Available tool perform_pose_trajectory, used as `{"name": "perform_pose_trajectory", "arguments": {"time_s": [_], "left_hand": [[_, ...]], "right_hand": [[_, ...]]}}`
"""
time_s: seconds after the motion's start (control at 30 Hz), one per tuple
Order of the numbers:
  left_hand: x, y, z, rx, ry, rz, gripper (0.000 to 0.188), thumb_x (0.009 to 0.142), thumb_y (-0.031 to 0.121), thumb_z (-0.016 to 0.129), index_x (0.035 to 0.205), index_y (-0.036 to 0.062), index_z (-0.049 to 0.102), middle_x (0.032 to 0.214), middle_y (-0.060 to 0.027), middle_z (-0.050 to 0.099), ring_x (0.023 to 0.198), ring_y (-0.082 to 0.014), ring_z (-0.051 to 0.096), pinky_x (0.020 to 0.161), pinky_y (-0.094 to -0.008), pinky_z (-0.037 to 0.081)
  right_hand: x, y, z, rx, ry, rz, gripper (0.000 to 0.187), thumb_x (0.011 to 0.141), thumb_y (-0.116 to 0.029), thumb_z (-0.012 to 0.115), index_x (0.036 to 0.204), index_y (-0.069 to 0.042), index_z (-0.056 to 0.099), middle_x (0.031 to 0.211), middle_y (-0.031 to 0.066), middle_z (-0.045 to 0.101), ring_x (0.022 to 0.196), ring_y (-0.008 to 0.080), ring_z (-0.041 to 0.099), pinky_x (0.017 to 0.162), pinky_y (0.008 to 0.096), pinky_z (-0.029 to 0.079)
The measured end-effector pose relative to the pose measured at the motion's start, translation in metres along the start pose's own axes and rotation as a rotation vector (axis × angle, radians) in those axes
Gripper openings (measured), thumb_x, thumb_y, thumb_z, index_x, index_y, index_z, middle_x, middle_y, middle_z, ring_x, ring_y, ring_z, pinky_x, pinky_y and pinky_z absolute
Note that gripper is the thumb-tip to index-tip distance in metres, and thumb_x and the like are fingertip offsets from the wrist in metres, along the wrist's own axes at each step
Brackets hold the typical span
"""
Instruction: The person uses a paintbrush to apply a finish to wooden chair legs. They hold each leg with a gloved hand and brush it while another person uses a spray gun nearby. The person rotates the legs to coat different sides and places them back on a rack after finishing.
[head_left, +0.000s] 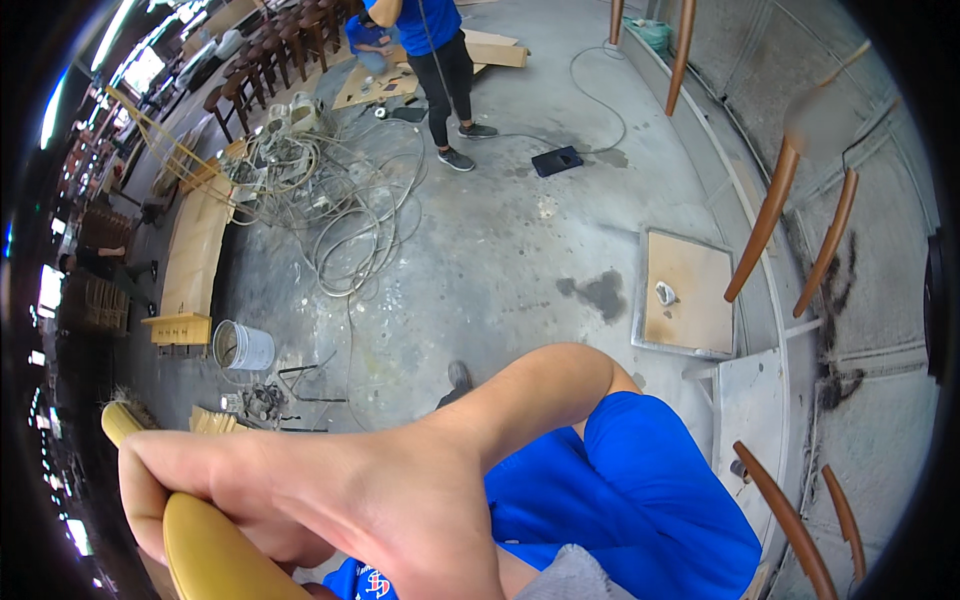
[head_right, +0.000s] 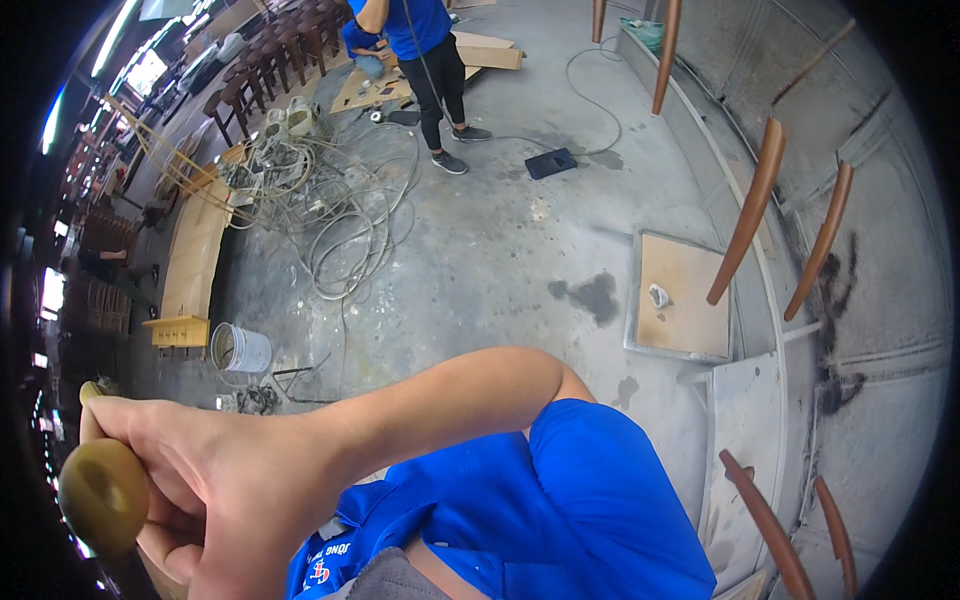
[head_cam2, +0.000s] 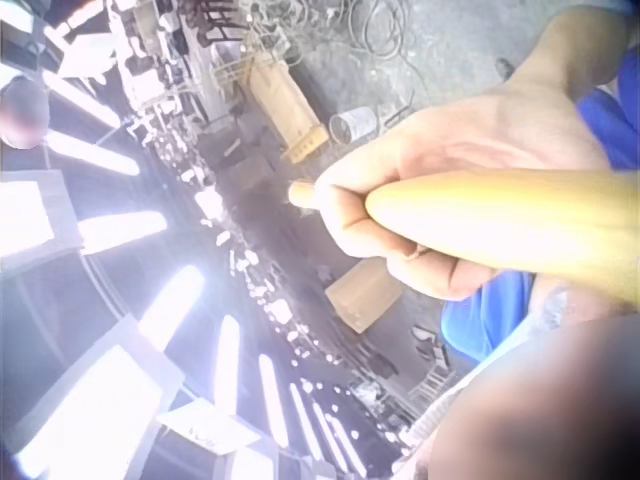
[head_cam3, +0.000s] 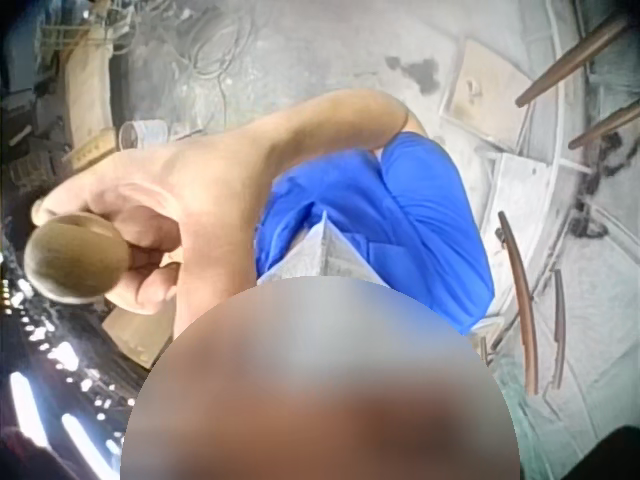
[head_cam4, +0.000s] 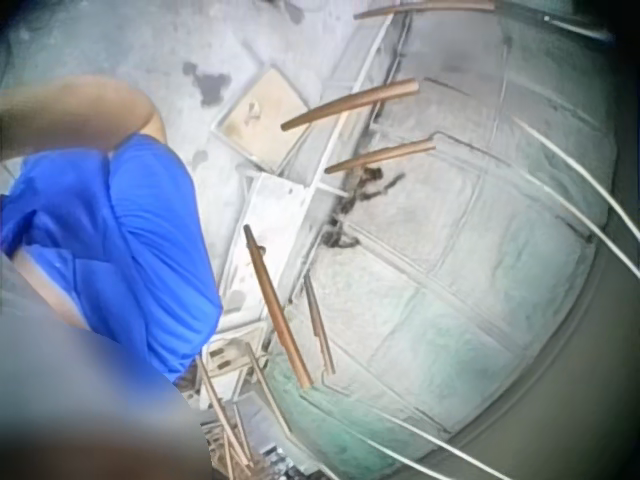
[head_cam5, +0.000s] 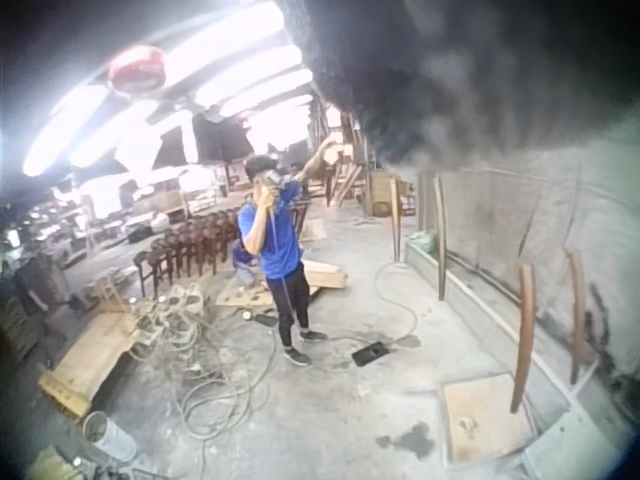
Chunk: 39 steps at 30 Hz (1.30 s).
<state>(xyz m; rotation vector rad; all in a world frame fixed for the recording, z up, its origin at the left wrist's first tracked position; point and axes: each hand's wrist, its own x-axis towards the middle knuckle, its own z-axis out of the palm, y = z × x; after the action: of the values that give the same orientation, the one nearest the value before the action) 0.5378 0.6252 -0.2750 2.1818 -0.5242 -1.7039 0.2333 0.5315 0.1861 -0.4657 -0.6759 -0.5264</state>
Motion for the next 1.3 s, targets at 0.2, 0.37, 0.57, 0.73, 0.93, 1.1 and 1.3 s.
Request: {"name": "perform_pose_trajectory", "arguments": {"time_s": [0.2,0.37,0.57,0.73,0.93,1.1,1.3], "left_hand": [[0.029,0.024,0.010,-0.077,0.017,-0.042,0.061,0.102,0.054,0.066,0.144,0.0107,0.063,0.136,-0.0110,0.069,0.102,-0.0247,0.067,0.087,-0.0396,0.054],[0.066,0.064,0.009,-0.097,-0.006,-0.084,0.062,0.101,0.054,0.066,0.145,0.0110,0.063,0.136,-0.0107,0.069,0.102,-0.0244,0.067,0.087,-0.0396,0.054],[0.114,0.132,-0.005,-0.146,-0.029,-0.156,0.063,0.101,0.055,0.067,0.145,0.0114,0.063,0.137,-0.0103,0.069,0.102,-0.0242,0.066,0.088,-0.0397,0.054],[0.190,0.171,-0.040,-0.374,-0.007,-0.053,0.062,0.094,0.058,0.076,0.137,0.0138,0.070,0.119,-0.0106,0.074,0.093,-0.0205,0.068,0.079,-0.0407,0.055],[0.254,0.203,-0.073,-0.446,0.048,-0.061,0.067,0.098,0.060,0.069,0.142,0.0110,0.063,0.131,-0.0134,0.072,0.101,-0.0278,0.072,0.082,-0.0431,0.057],[0.296,0.216,-0.055,-0.365,0.022,-0.166,0.061,0.098,0.059,0.068,0.130,0.0071,0.066,0.117,-0.0172,0.074,0.083,-0.0325,0.072,0.071,-0.0493,0.057],[0.369,0.266,-0.036,0.569,-0.482,0.383,0.049,0.102,0.043,0.066,0.131,0.0036,0.064,0.111,-0.0203,0.075,0.088,-0.0328,0.073,0.072,-0.0447,0.057]], "right_hand": [[0.022,-0.048,-0.045,0.037,0.016,0.029,0.050,0.083,0.002,0.084,0.108,-0.011,0.044,0.074,0.0081,0.061,0.063,0.0160,0.064,0.052,0.0295,0.051],[0.058,-0.083,-0.097,0.014,0.076,0.064,0.049,0.084,0.002,0.084,0.108,-0.011,0.044,0.074,0.0070,0.061,0.063,0.0155,0.064,0.053,0.0296,0.051],[0.091,-0.134,-0.212,-0.283,0.365,0.233,0.038,0.096,-0.008,0.071,0.120,-0.016,0.043,0.071,0.0008,0.055,0.062,0.0082,0.052,0.051,0.0261,0.038],[0.055,-0.182,-0.364,-1.204,0.688,0.251,0.036,0.112,-0.040,0.054,0.106,-0.005,0.061,0.065,0.0079,0.066,0.051,0.0142,0.062,0.047,0.0271,0.048],[-0.092,-0.233,-0.466,-1.819,1.402,0.489,0.038,0.107,-0.039,0.064,0.110,-0.006,0.081,0.095,0.0081,0.082,0.091,0.0197,0.078,0.081,0.0335,0.058],[-0.194,-0.320,-0.411,-1.562,1.672,-0.105,0.038,0.104,-0.039,0.069,0.096,-0.004,0.081,0.091,0.0052,0.080,0.085,0.0127,0.071,0.076,0.0317,0.056],[-0.276,-0.346,-0.393,-1.809,1.623,-0.091,0.027,0.098,-0.030,0.078,0.108,-0.005,0.082,0.103,0.0070,0.083,0.091,0.0119,0.073,0.081,0.0300,0.057]]}}
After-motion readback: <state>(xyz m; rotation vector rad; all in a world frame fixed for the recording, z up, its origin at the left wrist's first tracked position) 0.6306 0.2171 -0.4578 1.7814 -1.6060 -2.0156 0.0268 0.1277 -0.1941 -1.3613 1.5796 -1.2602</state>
